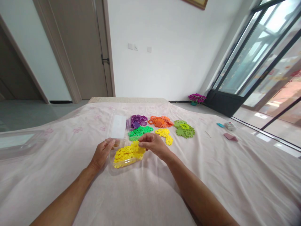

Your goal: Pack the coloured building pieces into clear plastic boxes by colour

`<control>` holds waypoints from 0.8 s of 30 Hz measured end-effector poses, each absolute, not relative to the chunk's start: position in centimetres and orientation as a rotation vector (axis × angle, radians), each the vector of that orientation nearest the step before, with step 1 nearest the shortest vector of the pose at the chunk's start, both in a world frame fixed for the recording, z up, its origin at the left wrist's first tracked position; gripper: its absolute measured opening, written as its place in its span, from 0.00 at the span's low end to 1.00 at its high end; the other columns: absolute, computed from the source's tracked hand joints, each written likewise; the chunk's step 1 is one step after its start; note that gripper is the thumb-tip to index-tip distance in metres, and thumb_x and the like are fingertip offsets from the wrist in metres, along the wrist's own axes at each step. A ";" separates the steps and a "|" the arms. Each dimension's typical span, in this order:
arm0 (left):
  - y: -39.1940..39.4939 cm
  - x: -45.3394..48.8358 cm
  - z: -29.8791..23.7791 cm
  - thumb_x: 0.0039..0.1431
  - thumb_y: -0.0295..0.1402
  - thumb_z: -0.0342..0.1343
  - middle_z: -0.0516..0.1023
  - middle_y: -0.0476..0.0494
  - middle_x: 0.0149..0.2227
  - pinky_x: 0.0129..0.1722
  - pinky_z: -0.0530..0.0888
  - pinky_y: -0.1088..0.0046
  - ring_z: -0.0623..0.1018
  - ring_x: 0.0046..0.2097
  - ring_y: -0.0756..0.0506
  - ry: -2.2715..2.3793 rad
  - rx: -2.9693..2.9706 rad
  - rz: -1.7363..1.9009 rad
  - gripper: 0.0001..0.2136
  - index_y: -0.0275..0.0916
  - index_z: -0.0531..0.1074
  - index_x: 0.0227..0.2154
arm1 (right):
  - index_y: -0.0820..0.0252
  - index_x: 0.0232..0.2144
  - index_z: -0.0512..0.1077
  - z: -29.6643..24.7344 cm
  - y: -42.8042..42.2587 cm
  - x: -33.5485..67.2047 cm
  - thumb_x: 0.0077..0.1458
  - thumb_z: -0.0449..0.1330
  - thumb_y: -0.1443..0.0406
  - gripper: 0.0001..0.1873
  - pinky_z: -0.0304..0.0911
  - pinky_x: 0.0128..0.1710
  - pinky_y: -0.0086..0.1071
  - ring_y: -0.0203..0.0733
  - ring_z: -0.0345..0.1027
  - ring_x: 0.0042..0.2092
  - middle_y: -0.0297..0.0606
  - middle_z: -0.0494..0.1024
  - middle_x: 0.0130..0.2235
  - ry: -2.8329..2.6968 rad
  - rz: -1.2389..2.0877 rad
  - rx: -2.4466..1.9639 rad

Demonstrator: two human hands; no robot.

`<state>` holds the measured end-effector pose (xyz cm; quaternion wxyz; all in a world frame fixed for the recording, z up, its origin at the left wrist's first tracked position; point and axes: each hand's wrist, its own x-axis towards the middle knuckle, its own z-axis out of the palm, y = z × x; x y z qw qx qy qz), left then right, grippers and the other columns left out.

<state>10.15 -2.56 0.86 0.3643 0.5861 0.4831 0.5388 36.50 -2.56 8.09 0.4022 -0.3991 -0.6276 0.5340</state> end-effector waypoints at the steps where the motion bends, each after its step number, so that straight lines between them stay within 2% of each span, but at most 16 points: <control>1: -2.6 10.2 0.9 0.61 0.46 0.54 0.81 0.41 0.38 0.43 0.72 0.67 0.78 0.40 0.43 1.244 1.509 1.385 0.17 0.38 0.80 0.38 | 0.60 0.32 0.75 7.9 -2.6 36.4 0.44 0.69 0.58 0.14 0.61 0.27 0.26 0.31 0.65 0.27 0.31 0.76 0.28 -1.629 1.335 -1.012; 9: -2.9 10.3 1.4 0.61 0.46 0.55 0.81 0.38 0.39 0.41 0.72 0.67 0.78 0.40 0.42 1.220 1.509 1.383 0.18 0.36 0.79 0.37 | 0.58 0.34 0.76 5.8 0.8 40.2 0.52 0.60 0.64 0.07 0.63 0.33 0.29 0.37 0.71 0.32 0.32 0.78 0.30 -1.785 0.692 -1.341; 12: -2.8 10.2 1.3 0.60 0.46 0.55 0.81 0.39 0.39 0.41 0.72 0.67 0.77 0.40 0.43 1.216 1.501 1.385 0.18 0.35 0.79 0.37 | 0.57 0.37 0.77 5.9 1.7 42.6 0.54 0.58 0.65 0.09 0.63 0.39 0.31 0.40 0.73 0.39 0.35 0.80 0.36 -1.834 0.359 -1.580; 15: -2.7 10.2 1.1 0.60 0.47 0.55 0.81 0.39 0.38 0.40 0.72 0.68 0.78 0.39 0.43 1.212 1.493 1.385 0.18 0.36 0.79 0.37 | 0.57 0.45 0.77 6.2 2.1 45.4 0.55 0.59 0.64 0.15 0.61 0.46 0.34 0.45 0.71 0.49 0.40 0.79 0.46 -1.902 0.125 -1.841; 17: -2.6 10.1 1.0 0.60 0.47 0.55 0.81 0.40 0.39 0.40 0.72 0.68 0.78 0.39 0.44 1.210 1.499 1.385 0.18 0.36 0.79 0.37 | 0.58 0.51 0.74 6.4 2.4 47.5 0.54 0.61 0.61 0.22 0.61 0.48 0.35 0.49 0.68 0.53 0.45 0.76 0.51 -1.915 0.108 -2.020; 20: -2.6 10.2 0.9 0.60 0.47 0.55 0.81 0.40 0.39 0.38 0.72 0.69 0.78 0.39 0.44 1.213 1.517 1.390 0.18 0.37 0.80 0.36 | 0.59 0.55 0.71 6.2 2.7 50.0 0.48 0.66 0.57 0.31 0.61 0.47 0.36 0.52 0.68 0.53 0.48 0.75 0.53 -1.960 0.213 -2.222; 24: -2.6 10.2 0.9 0.60 0.47 0.55 0.82 0.39 0.39 0.38 0.73 0.68 0.78 0.39 0.43 1.214 1.511 1.398 0.18 0.36 0.80 0.37 | 0.57 0.54 0.72 5.5 2.9 50.9 0.44 0.68 0.57 0.33 0.61 0.42 0.33 0.51 0.70 0.50 0.46 0.77 0.50 -1.999 0.344 -2.297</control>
